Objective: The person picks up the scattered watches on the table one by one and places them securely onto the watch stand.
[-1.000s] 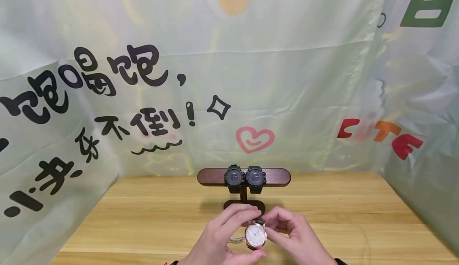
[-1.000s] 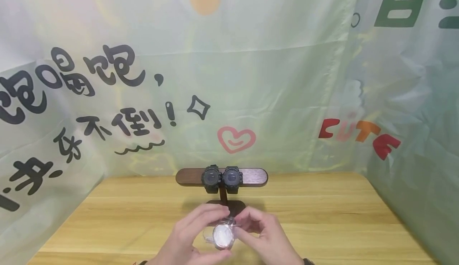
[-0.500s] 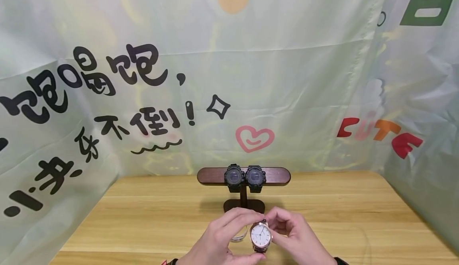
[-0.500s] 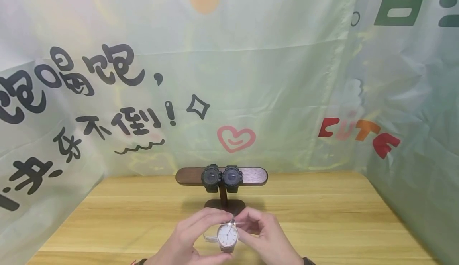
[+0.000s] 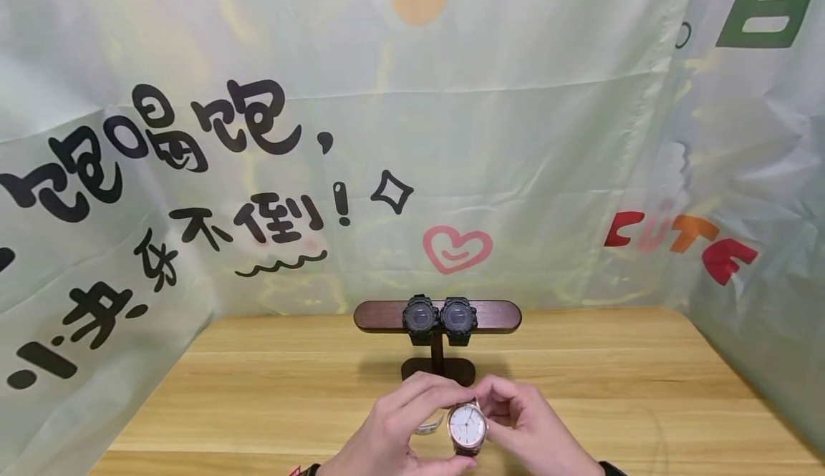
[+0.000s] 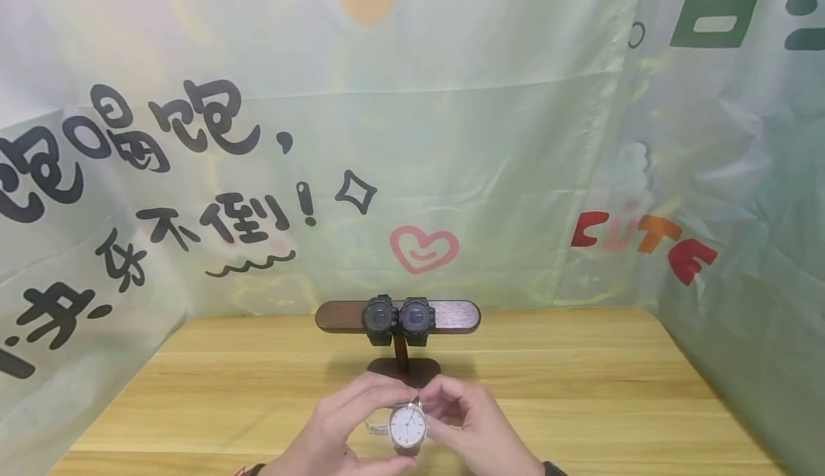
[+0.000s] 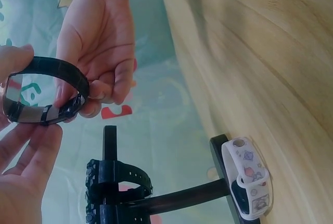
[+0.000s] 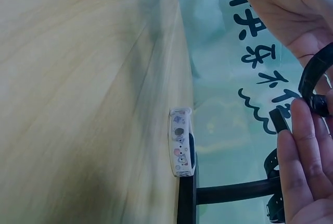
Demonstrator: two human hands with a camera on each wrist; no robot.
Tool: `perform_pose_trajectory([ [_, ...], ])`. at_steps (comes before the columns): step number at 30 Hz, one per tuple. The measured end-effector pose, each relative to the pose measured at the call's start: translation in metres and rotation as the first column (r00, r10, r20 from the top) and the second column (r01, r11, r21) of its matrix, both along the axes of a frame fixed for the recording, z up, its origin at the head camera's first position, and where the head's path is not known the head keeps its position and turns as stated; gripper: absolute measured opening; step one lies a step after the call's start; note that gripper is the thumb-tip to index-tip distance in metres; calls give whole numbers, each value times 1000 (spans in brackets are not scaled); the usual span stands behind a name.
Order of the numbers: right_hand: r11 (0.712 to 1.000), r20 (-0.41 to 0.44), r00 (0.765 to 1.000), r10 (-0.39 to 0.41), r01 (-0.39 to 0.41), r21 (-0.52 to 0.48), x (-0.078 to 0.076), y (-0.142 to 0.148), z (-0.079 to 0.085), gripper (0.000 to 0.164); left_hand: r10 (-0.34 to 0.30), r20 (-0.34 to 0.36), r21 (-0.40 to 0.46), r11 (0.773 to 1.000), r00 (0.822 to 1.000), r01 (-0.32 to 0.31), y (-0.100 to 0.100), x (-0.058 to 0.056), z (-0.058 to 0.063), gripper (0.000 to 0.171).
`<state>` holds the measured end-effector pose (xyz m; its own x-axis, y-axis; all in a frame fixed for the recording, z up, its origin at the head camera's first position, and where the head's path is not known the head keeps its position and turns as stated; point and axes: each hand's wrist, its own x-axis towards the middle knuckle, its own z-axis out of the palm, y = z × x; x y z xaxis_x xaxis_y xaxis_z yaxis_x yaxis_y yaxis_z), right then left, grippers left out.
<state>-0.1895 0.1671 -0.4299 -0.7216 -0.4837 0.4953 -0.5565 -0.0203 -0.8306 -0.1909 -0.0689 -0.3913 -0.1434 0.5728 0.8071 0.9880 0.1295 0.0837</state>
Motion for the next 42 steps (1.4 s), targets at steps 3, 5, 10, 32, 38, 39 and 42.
perform_pose_trajectory([
  [3, 1000, -3, 1000, 11, -11, 12, -1, 0, 0, 18, -6, -7, -3, 1000, 1000, 6, -1, -1, 1, 73],
  [5, 999, -19, 1000, 4, -3, 34, -1, 1, 2, 19, -7, -10, -2, 1000, 1000, 7, -2, -2, 2, 69],
  [10, 993, -22, 999, -46, 48, 104, -1, 4, 8, 18, -2, 15, 3, 1000, 1000, 2, -6, -3, 6, 65],
  [32, 879, -131, 889, -438, 454, 147, -27, 40, 45, 21, 131, 80, 57, 989, 988, -136, -51, -27, 21, 65],
  [38, 792, -217, 805, -552, 587, 166, -40, 43, 47, 30, 151, 93, 56, 986, 984, -157, -63, -33, 24, 62],
  [39, 776, -224, 792, -569, 606, 173, -41, 43, 47, 31, 156, 100, 53, 985, 983, -161, -65, -34, 23, 62],
  [42, 739, -223, 763, -606, 644, 197, -46, 45, 46, 35, 176, 130, 44, 982, 976, -183, -71, -35, 22, 63],
])
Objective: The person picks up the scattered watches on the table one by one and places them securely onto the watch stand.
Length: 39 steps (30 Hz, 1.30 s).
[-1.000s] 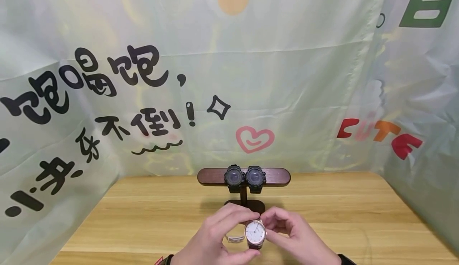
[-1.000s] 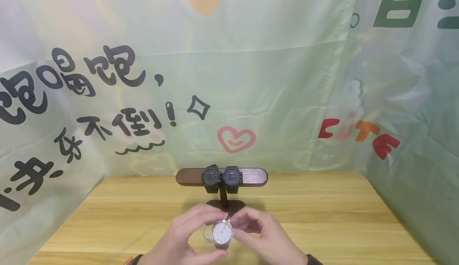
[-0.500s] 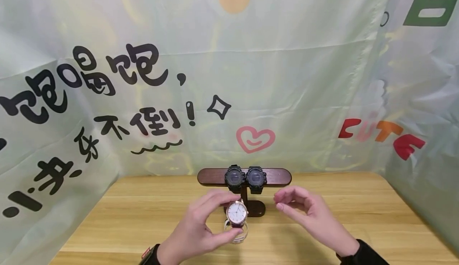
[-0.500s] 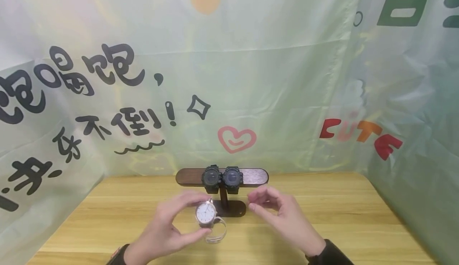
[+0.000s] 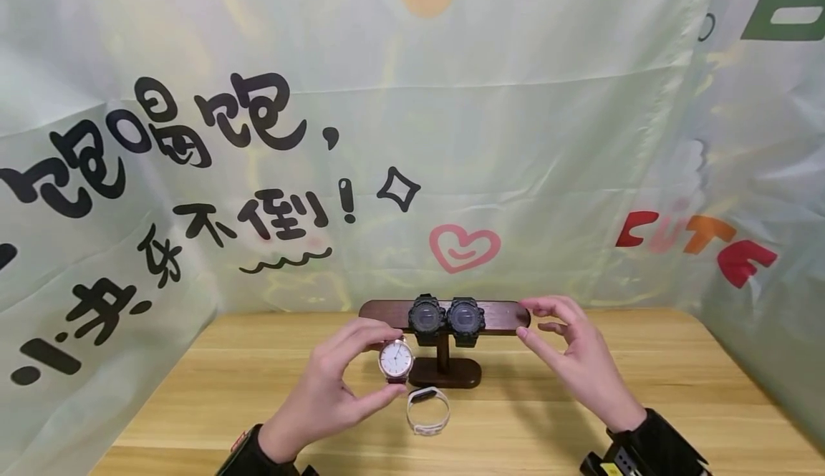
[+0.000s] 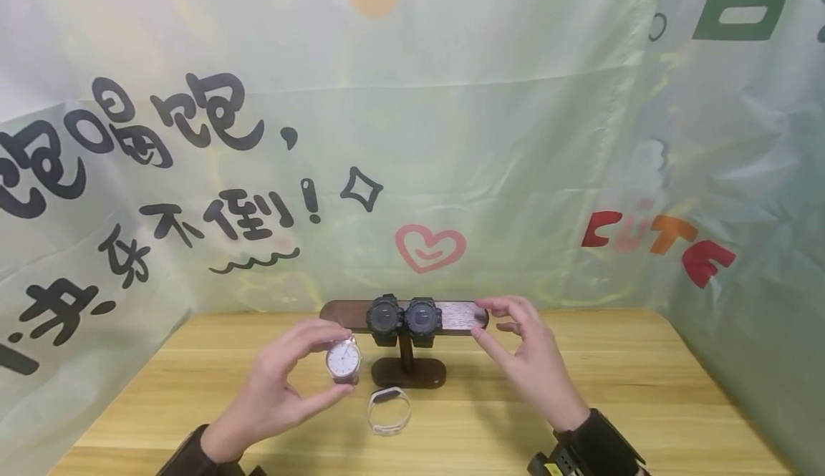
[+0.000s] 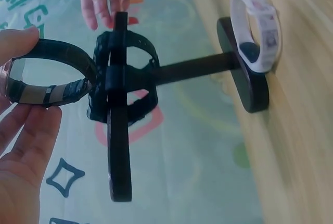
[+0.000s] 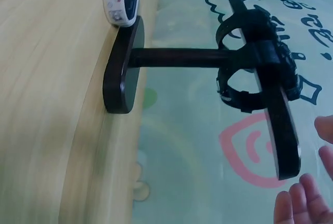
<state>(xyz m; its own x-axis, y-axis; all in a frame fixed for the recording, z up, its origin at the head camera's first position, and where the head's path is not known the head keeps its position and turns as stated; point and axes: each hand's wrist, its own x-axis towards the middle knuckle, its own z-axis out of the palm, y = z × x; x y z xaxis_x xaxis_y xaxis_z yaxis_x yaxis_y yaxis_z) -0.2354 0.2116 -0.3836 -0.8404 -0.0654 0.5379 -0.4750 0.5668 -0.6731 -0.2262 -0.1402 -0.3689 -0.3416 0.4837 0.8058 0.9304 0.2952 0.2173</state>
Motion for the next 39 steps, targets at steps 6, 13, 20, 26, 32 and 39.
perform_pose_trajectory([
  [6, 1000, 72, 997, -2, 1, 11, -7, 5, -2, 46, 26, 53, -3, 1000, 998, -26, -9, -2, -1, 62],
  [13, 999, 106, 994, 38, -37, -7, -12, 5, -1, 46, 88, 72, -3, 996, 994, -88, -21, -8, -1, 63],
  [20, 1000, 119, 992, 30, -29, -8, -12, 6, 0, 46, 134, 78, 1, 991, 988, -134, -33, -14, 0, 65],
  [26, 1000, 115, 993, 27, -26, -13, -13, 6, 0, 46, 154, 61, 8, 988, 986, -155, -44, -22, 3, 65],
  [32, 999, 129, 991, 38, -35, -30, -14, 6, 0, 47, 193, 85, 2, 981, 978, -194, -53, -31, -1, 65],
  [39, 998, 134, 990, 52, -46, -46, -14, 7, -2, 47, 212, 142, -1, 977, 967, -214, -60, -43, -5, 66],
])
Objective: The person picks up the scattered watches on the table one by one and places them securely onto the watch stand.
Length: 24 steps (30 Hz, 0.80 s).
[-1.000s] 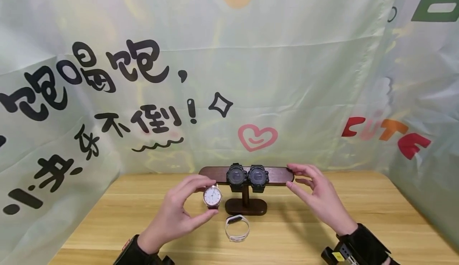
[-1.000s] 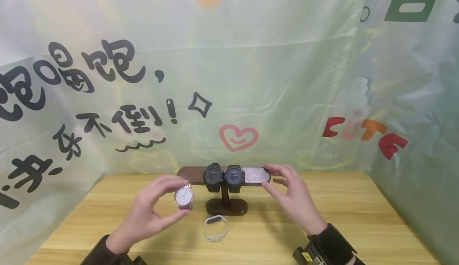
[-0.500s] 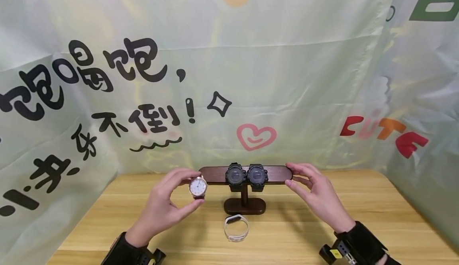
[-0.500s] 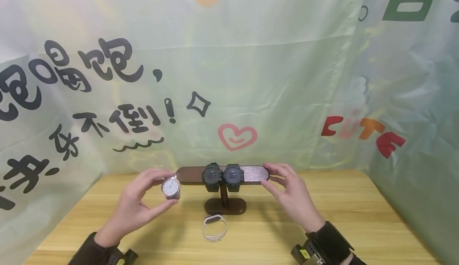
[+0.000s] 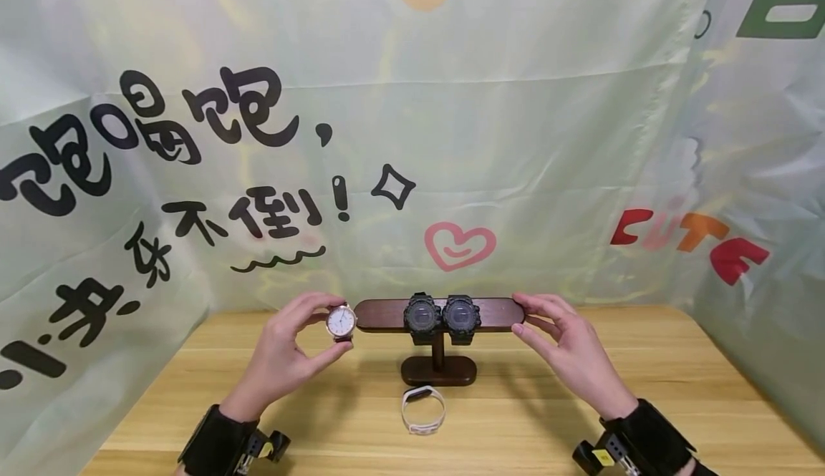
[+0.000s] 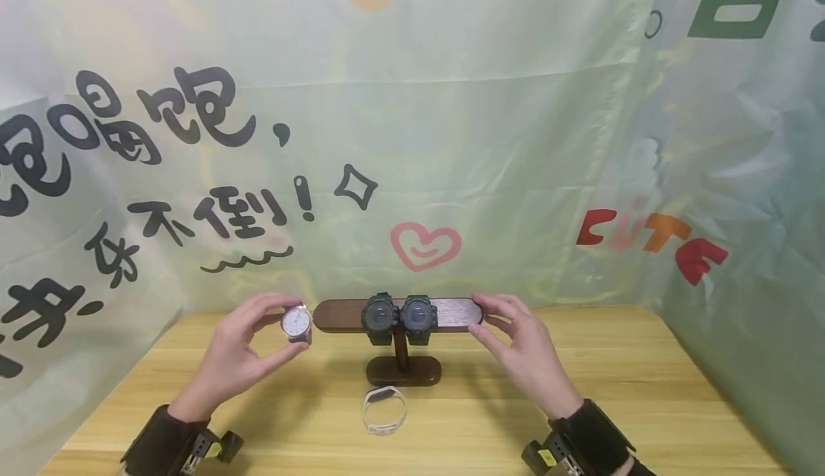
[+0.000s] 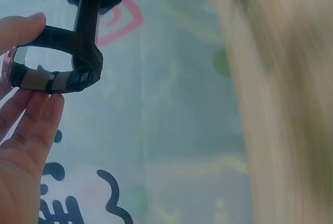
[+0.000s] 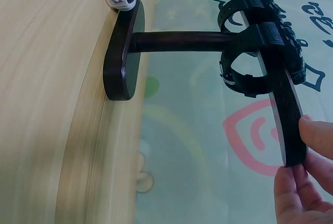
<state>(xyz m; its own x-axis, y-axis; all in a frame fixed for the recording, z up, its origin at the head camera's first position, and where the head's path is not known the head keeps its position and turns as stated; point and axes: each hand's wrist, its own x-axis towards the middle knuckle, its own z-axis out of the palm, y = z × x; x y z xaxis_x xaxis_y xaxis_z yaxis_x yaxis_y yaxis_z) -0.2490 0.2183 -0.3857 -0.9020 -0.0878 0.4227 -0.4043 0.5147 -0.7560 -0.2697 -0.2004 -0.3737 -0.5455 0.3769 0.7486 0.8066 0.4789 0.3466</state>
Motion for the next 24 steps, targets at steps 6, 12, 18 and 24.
perform_pose_trajectory([
  [6, 1000, -9, 1000, 11, -11, -14, 1, 1, -2, 46, -40, 83, 27, 999, 996, 38, -1, -10, -2, 66],
  [12, 1000, -15, 1000, 4, -4, -5, 0, 1, -2, 45, -61, 122, 29, 998, 991, 57, -1, -21, -4, 68],
  [18, 1000, -14, 1000, -3, 2, -6, 1, 2, -2, 45, -63, 167, 31, 998, 984, 59, 2, -27, -4, 65],
  [24, 1000, -10, 1000, 4, -4, -19, -1, 0, -2, 46, -91, 205, 41, 996, 975, 85, 4, -31, -5, 62],
])
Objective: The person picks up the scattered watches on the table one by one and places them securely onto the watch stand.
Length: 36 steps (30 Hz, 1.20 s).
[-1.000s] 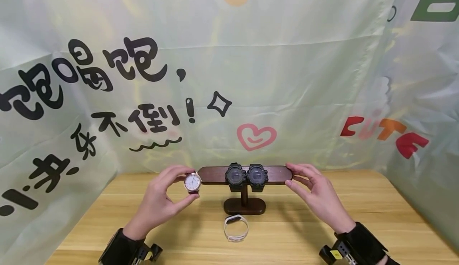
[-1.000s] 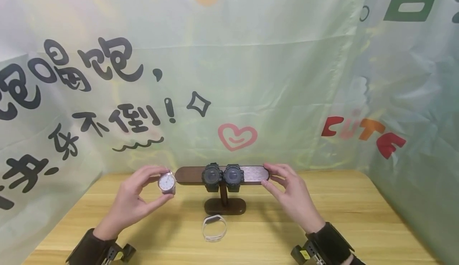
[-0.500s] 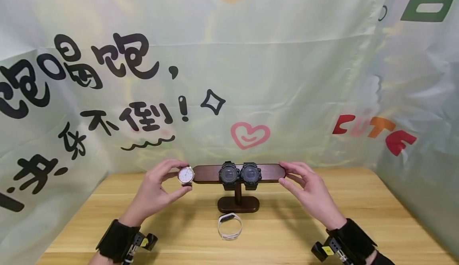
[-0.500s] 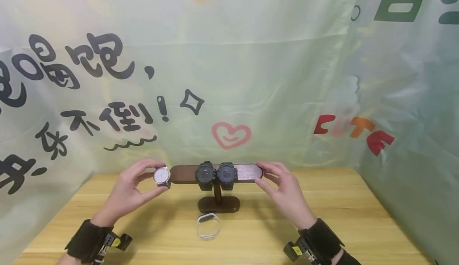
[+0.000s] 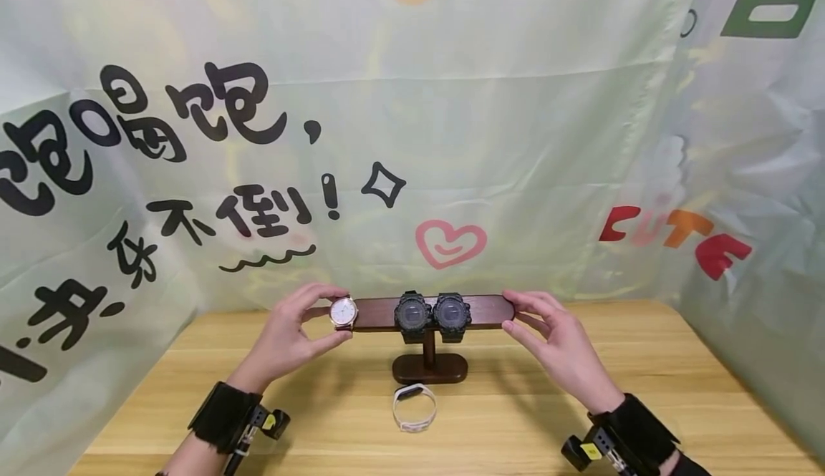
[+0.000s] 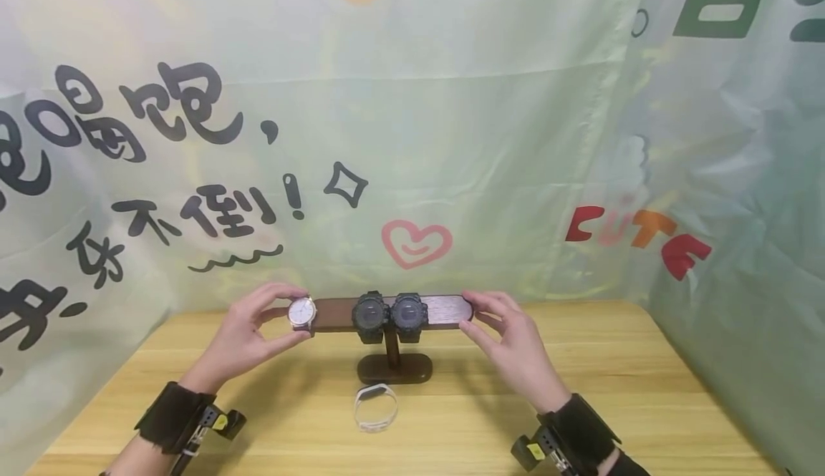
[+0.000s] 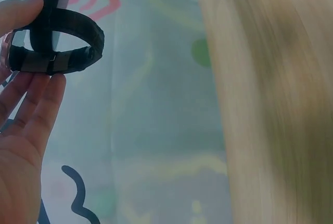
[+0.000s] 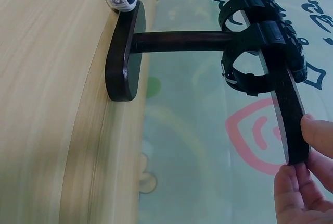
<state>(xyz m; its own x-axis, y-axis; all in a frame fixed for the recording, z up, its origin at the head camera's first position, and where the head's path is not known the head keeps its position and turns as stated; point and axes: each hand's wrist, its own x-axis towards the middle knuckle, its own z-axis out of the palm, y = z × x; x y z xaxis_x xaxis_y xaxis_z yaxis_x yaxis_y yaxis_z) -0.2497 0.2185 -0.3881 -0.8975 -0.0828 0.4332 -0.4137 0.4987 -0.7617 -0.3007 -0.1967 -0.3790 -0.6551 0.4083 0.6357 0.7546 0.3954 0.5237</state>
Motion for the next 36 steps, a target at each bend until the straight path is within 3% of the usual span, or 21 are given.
perform_pose_trajectory([
  [6, 1000, 9, 1000, -5, 5, 3, 0, 0, -1, 45, -21, 31, 1, 1000, 999, 21, 3, -3, -2, 61],
  [14, 1000, 12, 1000, -2, 2, 1, 0, 0, 0, 45, -36, 23, 9, 999, 999, 35, 7, -5, -5, 60],
  [24, 1000, 8, 1000, 4, -4, -18, -1, 0, -2, 44, -43, 94, 5, 999, 995, 43, 15, -7, -3, 62],
  [36, 1000, 25, 1000, 2, -1, -19, -1, 0, -1, 45, -83, 84, -28, 996, 993, 86, 32, -10, -1, 63],
])
